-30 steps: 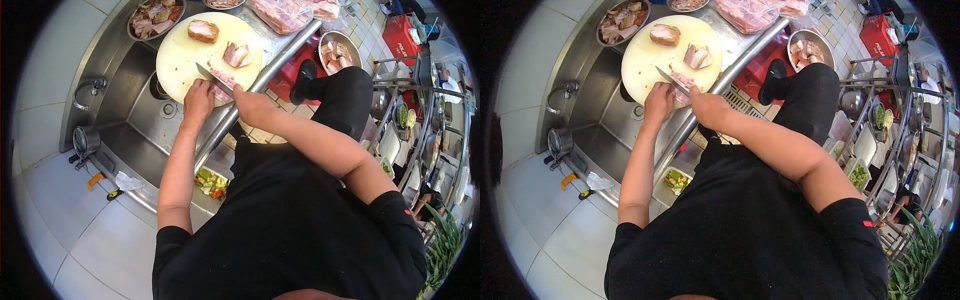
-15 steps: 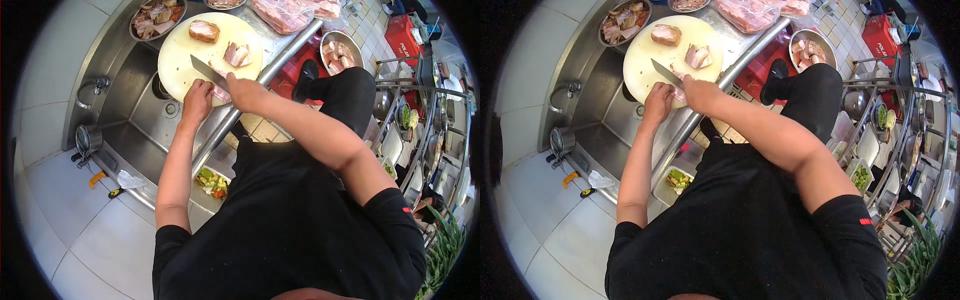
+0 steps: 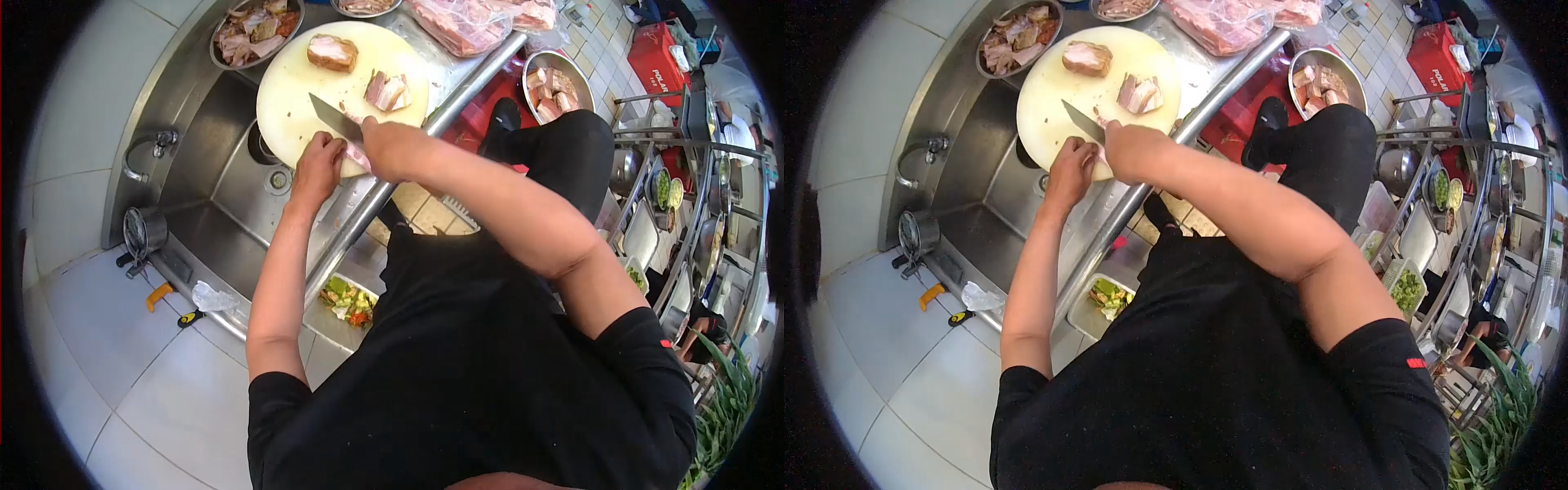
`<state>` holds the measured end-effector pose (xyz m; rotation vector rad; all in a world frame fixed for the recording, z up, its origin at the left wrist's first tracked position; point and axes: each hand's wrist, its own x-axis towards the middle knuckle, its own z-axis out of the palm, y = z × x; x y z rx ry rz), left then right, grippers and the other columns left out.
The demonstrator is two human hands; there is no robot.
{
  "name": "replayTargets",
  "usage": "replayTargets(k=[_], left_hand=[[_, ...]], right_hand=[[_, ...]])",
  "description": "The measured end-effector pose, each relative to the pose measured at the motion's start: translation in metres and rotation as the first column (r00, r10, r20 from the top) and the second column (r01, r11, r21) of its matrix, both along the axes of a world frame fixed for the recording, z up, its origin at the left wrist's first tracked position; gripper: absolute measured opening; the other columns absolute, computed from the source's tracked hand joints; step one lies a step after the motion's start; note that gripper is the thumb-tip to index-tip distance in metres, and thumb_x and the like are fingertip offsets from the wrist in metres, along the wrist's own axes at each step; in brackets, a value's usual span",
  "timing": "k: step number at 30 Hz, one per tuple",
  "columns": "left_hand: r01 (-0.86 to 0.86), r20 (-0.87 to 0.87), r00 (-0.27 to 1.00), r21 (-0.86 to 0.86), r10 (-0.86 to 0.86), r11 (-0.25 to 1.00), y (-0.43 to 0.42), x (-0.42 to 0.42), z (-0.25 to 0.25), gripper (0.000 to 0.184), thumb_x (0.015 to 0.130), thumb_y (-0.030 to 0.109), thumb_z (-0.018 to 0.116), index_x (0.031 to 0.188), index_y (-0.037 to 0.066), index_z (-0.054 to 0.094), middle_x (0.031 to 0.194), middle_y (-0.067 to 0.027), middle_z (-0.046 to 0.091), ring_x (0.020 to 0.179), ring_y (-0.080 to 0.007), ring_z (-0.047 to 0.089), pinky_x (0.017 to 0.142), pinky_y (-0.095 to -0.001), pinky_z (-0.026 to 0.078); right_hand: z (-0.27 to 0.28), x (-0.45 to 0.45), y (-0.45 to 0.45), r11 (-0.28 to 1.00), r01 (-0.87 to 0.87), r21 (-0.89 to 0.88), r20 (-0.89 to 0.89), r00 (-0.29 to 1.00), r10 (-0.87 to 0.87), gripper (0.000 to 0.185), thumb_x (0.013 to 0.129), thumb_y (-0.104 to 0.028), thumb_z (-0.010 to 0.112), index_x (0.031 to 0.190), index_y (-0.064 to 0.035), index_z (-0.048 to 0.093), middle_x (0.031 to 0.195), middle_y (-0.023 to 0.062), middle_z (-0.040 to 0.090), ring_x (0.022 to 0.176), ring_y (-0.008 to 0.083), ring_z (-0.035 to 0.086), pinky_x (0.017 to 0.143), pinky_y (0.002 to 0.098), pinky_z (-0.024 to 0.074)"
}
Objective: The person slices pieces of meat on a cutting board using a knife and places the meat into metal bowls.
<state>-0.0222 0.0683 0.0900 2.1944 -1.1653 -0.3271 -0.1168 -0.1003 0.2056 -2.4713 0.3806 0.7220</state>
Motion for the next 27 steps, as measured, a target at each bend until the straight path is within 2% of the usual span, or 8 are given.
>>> replayTargets(k=[5, 8, 11, 13, 16, 19, 23, 27], left_hand=[[0.0, -0.01, 1.0, -0.014, 0.0, 1.0, 0.001, 0.001, -0.005, 0.017, 0.091, 0.008, 0.066, 0.107, 0.005, 0.07, 0.1, -0.016, 0.063, 0.095, -0.0352, 0.063, 0.083, -0.0426, 0.052], [0.009, 0.002, 1.0, -0.031, -0.009, 0.999, -0.002, 0.004, -0.002, 0.016, 0.091, 0.008, 0.067, 0.107, 0.005, 0.07, 0.099, -0.0155, 0.063, 0.094, -0.0349, 0.063, 0.083, -0.0422, 0.052], [0.028, -0.03, 0.999, -0.03, -0.029, 0.999, -0.001, 0.005, -0.003, 0.015, 0.09, 0.008, 0.067, 0.105, 0.004, 0.07, 0.099, -0.0152, 0.063, 0.094, -0.035, 0.064, 0.083, -0.0418, 0.053], [0.012, -0.048, 0.999, -0.108, -0.017, 0.994, 0.002, 0.005, -0.009, 0.015, 0.089, 0.007, 0.069, 0.104, 0.005, 0.069, 0.1, -0.015, 0.064, 0.093, -0.035, 0.064, 0.082, -0.0414, 0.053], [-0.011, -0.063, 0.998, -0.077, 0.006, 0.997, 0.001, 0.002, -0.007, 0.015, 0.088, 0.007, 0.07, 0.104, 0.005, 0.07, 0.1, -0.0143, 0.064, 0.094, -0.0345, 0.064, 0.082, -0.041, 0.053], [0.003, -0.053, 0.999, -0.031, -0.004, 1.0, 0.001, 0.003, -0.003, 0.017, 0.088, 0.007, 0.071, 0.105, 0.006, 0.07, 0.1, -0.0135, 0.064, 0.094, -0.0336, 0.065, 0.083, -0.0404, 0.053], [0.028, -0.08, 0.996, -0.038, -0.031, 0.999, 0.002, 0.007, -0.004, 0.018, 0.088, 0.008, 0.071, 0.106, 0.006, 0.07, 0.1, -0.0136, 0.064, 0.095, -0.0335, 0.065, 0.083, -0.0402, 0.053], [0.025, -0.051, 0.998, -0.051, -0.028, 0.998, 0.004, 0.008, -0.005, 0.016, 0.088, 0.008, 0.071, 0.104, 0.005, 0.07, 0.101, -0.0139, 0.065, 0.095, -0.0336, 0.065, 0.082, -0.0403, 0.053]], right_hand=[[-0.012, -0.038, 0.013, 1.0, 0.03, -0.007, -0.034, 0.999, -0.031, 0.031, 0.089, -0.003, 0.054, 0.116, 0.0089, 0.045, 0.097, 0.0313, 0.069, 0.097, 0.0437, 0.069, 0.083, 0.0502, 0.0546], [-0.048, -0.046, 0.015, 0.991, 0.126, 0.036, 0.086, 0.988, -0.129, 0.03, 0.089, -0.002, 0.055, 0.114, 0.0077, 0.045, 0.097, 0.0316, 0.069, 0.098, 0.0445, 0.069, 0.083, 0.0501, 0.0546], [-0.027, -0.015, 0.004, 0.997, 0.066, 0.045, 0.12, 0.99, -0.071, 0.032, 0.089, -0.004, 0.056, 0.116, 0.0079, 0.045, 0.097, 0.0315, 0.069, 0.097, 0.0445, 0.069, 0.083, 0.0498, 0.0548], [-0.014, -0.006, 0.007, 0.998, 0.056, 0.01, 0.067, 0.996, -0.056, 0.036, 0.089, -0.005, 0.058, 0.119, 0.0083, 0.045, 0.098, 0.0315, 0.069, 0.097, 0.0445, 0.069, 0.083, 0.0496, 0.0547], [-0.006, -0.024, 0.012, 0.999, 0.036, 0.022, -0.023, 0.999, -0.035, 0.028, 0.091, -0.005, 0.054, 0.116, 0.008, 0.048, 0.101, 0.032, 0.069, 0.096, 0.0451, 0.07, 0.083, 0.0508, 0.0549], [-0.041, -0.049, 0.021, 0.991, 0.128, 0.038, 0.043, 0.991, -0.129, 0.03, 0.091, -0.005, 0.055, 0.118, 0.0076, 0.047, 0.102, 0.0303, 0.07, 0.097, 0.0448, 0.07, 0.083, 0.0506, 0.0551], [-0.034, -0.023, 0.008, 0.993, 0.102, 0.061, 0.16, 0.981, -0.11, 0.033, 0.092, -0.007, 0.051, 0.119, 0.0098, 0.045, 0.097, 0.0329, 0.068, 0.096, 0.0447, 0.069, 0.084, 0.0504, 0.0543], [-0.003, -0.016, 0.013, 0.999, 0.018, 0.03, -0.029, 0.999, -0.017, 0.031, 0.091, -0.004, 0.052, 0.117, 0.0105, 0.046, 0.098, 0.0331, 0.068, 0.097, 0.0449, 0.069, 0.084, 0.0505, 0.0543]])
